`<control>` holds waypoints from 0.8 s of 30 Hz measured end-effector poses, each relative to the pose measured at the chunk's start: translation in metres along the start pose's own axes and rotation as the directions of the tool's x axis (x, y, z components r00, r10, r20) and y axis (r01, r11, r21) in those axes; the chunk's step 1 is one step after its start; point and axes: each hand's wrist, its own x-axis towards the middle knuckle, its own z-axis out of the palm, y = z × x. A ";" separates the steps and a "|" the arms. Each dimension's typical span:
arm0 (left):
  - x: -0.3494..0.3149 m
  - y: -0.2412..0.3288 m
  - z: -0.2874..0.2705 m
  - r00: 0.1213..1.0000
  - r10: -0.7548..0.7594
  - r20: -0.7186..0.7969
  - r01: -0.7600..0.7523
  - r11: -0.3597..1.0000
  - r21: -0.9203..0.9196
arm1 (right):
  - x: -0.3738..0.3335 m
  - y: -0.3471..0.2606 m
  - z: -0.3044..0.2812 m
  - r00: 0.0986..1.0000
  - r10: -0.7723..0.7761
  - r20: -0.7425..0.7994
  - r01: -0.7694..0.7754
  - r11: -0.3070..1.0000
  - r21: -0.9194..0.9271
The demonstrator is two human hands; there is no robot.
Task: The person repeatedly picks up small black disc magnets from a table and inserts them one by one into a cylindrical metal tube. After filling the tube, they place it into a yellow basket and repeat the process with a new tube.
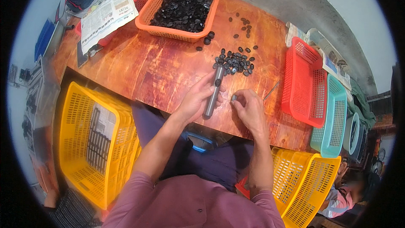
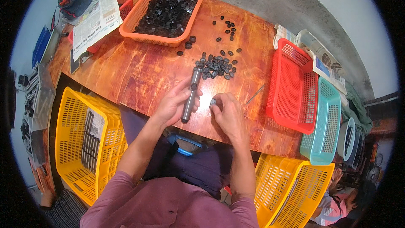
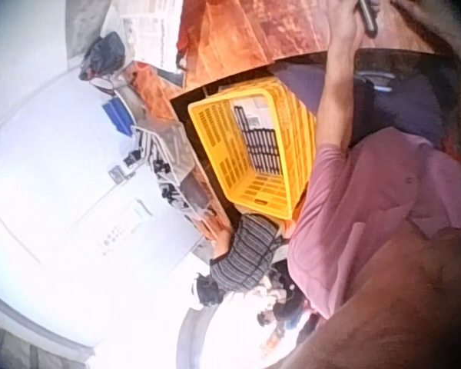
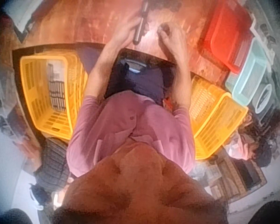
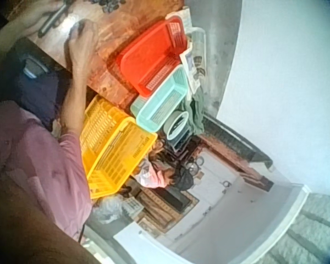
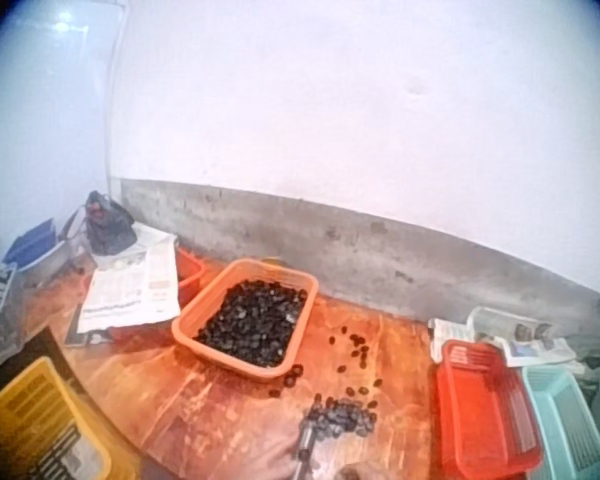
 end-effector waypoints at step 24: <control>-0.001 -0.003 0.000 0.999 -0.037 0.033 0.034 0.996 0.076 | 0.006 -0.029 0.029 0.836 -0.442 -0.325 0.393 0.896 -0.208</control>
